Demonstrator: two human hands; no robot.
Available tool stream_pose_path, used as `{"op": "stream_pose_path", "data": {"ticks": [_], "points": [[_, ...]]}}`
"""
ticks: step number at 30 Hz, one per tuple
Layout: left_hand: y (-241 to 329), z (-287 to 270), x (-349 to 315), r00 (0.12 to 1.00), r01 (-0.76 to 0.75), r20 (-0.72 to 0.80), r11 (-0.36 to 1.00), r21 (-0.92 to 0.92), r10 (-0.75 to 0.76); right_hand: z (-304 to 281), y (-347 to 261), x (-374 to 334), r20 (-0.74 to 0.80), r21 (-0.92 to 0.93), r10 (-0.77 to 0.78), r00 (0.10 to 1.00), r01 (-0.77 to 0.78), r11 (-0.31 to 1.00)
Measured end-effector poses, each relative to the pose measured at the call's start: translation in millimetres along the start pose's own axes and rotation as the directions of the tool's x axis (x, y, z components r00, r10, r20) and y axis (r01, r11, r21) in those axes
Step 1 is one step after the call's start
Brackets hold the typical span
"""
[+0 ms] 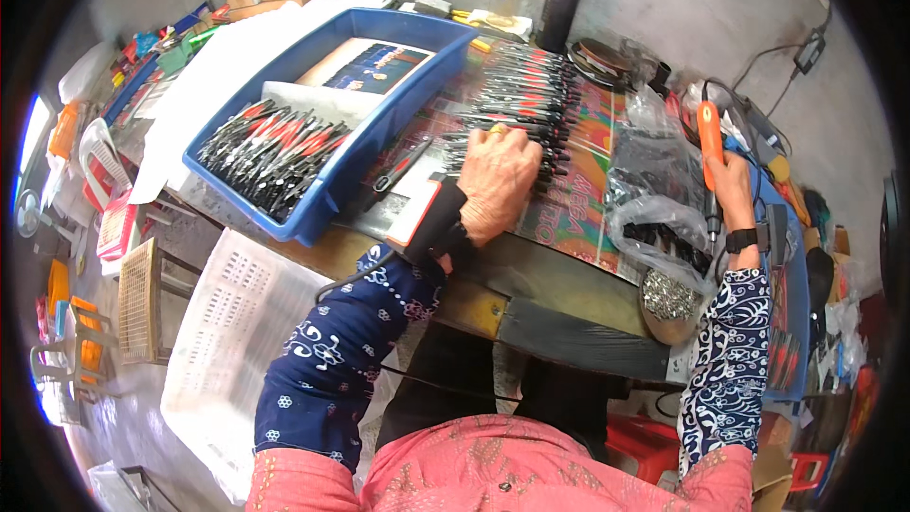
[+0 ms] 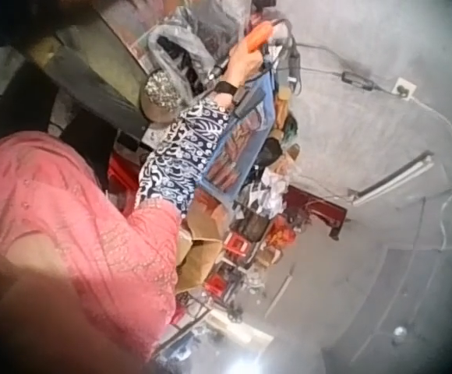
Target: The person repeatedly picks up small black components with red wires from a table, holds them with one hand, and applies a soldering iron with the other hand to the component tip. Finished items are placed into a white basket below the table. The process is repeated for multiple units throughout the clip.
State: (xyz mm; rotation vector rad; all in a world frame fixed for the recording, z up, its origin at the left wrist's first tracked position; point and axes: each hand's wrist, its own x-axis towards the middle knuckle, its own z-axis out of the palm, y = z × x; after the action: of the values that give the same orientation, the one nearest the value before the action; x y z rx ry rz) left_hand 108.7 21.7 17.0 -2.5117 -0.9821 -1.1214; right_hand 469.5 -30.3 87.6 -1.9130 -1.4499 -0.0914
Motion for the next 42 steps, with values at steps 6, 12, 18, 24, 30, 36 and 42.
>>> {"op": "stream_pose_path", "data": {"ticks": [6,12,18,24,30,36,42], "points": [[-4.8,-0.2,-1.3,0.999,-0.015,0.04,1.0,0.021,0.014,-48.6,-81.9,-45.2,0.047,0.709,0.161,0.986,-0.146,0.69],[-4.6,-12.6,-2.7,0.999,-0.021,0.022,0.997,-0.079,0.023,-73.2,-143.4,-105.0,0.035,0.938,0.029,0.999,-0.043,0.343],[0.3,-26.4,-2.6,0.998,-0.061,-0.041,0.982,-0.18,0.054,-75.2,-163.2,-142.8,0.04,0.988,-0.114,0.993,-0.023,0.152],[34.0,-56.9,-17.5,0.99,0.047,-0.106,0.92,-0.388,-0.095,-69.7,-171.0,-172.2,0.019,0.992,-0.148,0.989,0.0,0.125],[88.4,-106.4,-73.6,0.716,0.68,0.589,0.185,-0.71,-0.374,-61.9,-168.2,-197.0,0.034,0.956,-0.25,0.968,0.042,0.29],[119.9,-129.7,-103.8,0.574,0.786,0.76,-0.056,-0.616,-0.305,-48.4,-173.8,-209.7,0.045,0.948,-0.278,0.96,0.047,0.316],[130.3,-126.2,-122.6,0.487,0.71,0.834,-0.439,-0.55,-0.259,-32.7,-176.9,-214.2,0.0,0.953,-0.369,0.929,0.112,0.281]]}}
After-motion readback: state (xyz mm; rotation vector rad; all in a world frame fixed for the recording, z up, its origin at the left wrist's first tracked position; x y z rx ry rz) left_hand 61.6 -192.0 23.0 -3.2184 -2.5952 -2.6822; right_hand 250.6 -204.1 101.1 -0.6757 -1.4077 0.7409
